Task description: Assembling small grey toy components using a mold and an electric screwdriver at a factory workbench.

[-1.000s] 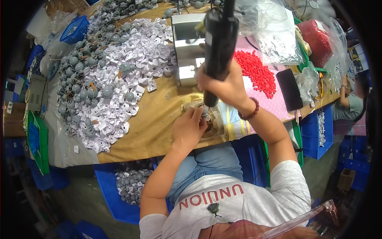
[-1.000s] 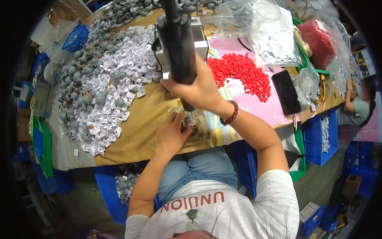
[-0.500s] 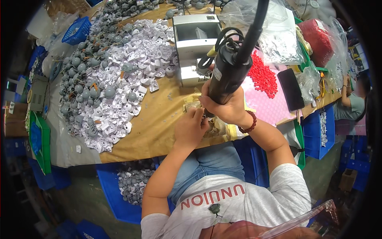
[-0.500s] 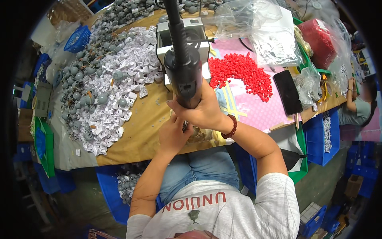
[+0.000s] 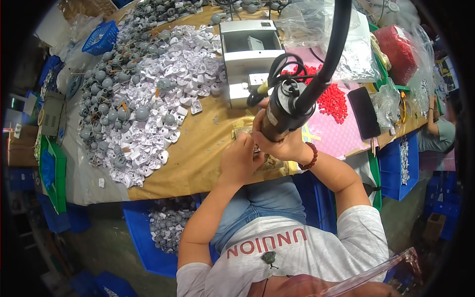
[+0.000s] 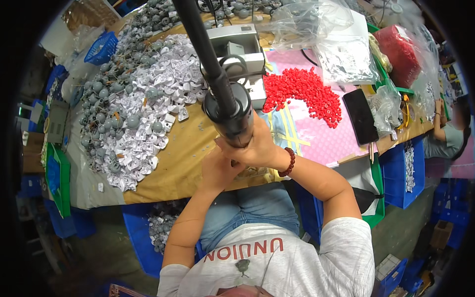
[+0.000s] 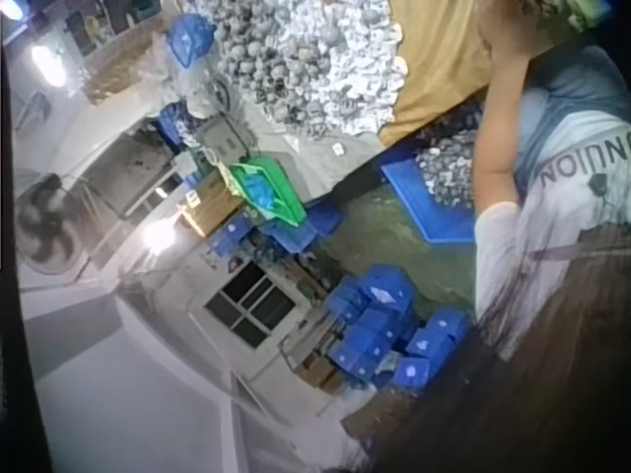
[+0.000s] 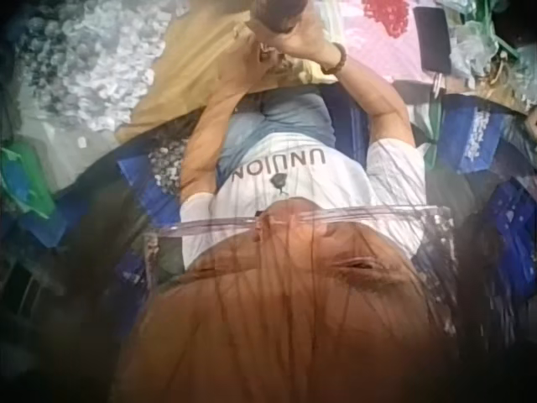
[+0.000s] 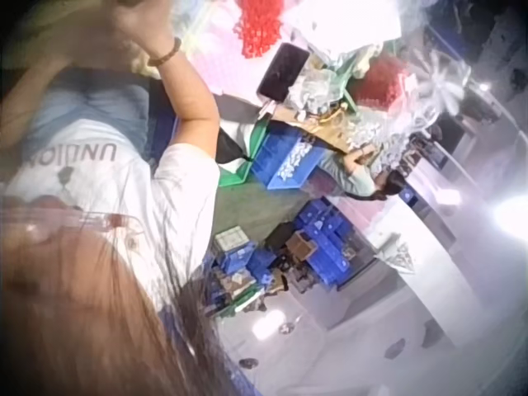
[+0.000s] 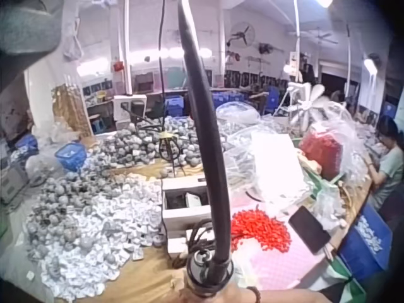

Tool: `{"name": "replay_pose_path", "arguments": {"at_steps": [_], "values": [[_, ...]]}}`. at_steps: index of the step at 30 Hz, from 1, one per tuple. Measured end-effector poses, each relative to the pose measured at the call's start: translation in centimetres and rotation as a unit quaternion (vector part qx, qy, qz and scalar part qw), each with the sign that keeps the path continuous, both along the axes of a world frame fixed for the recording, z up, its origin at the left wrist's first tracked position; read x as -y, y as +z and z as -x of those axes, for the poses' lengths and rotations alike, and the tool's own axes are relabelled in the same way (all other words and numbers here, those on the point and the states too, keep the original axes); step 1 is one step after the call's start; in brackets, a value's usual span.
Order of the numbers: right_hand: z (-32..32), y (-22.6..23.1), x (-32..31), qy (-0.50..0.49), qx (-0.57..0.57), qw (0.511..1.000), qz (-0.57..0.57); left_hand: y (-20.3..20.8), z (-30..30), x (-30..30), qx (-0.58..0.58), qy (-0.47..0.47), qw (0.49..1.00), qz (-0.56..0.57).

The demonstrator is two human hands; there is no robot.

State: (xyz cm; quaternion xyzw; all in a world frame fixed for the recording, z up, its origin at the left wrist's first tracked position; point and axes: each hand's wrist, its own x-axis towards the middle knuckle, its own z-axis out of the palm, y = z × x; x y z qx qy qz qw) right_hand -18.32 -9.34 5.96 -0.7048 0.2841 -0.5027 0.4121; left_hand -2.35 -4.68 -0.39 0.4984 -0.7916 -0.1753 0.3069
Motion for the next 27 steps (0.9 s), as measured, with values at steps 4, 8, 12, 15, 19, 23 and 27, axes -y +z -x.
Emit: {"name": "replay_pose_path", "arguments": {"at_steps": [4,8,12,15,19,23,27], "values": [[0.4,-0.9,0.0,0.017,0.001,1.0,0.009,0.7,0.1,-0.1,0.011,-0.009,1.0,-0.017],[0.4,-1.1,-0.8,-0.013,0.047,0.996,-0.068,0.7,0.1,0.0,0.003,-0.006,1.0,-0.007],[0.6,-0.9,-0.8,-0.023,-0.026,0.999,-0.024,0.4,-0.1,0.0,-0.008,-0.002,1.0,-0.021],[0.9,-1.7,-0.5,-0.044,-0.148,0.98,0.122,0.2,0.0,0.0,-0.015,0.008,0.999,-0.032],[1.6,-2.7,-0.3,-0.068,-0.247,0.931,0.261,0.9,0.4,0.0,-0.005,0.021,0.998,-0.053],[0.7,-0.3,-1.1,0.002,0.01,0.998,-0.061,0.8,0.5,0.0,-0.007,0.031,0.998,-0.061],[1.0,0.6,-0.7,0.027,0.046,0.99,-0.132,0.7,0.6,-0.2,0.0,0.043,0.997,-0.063]]}}
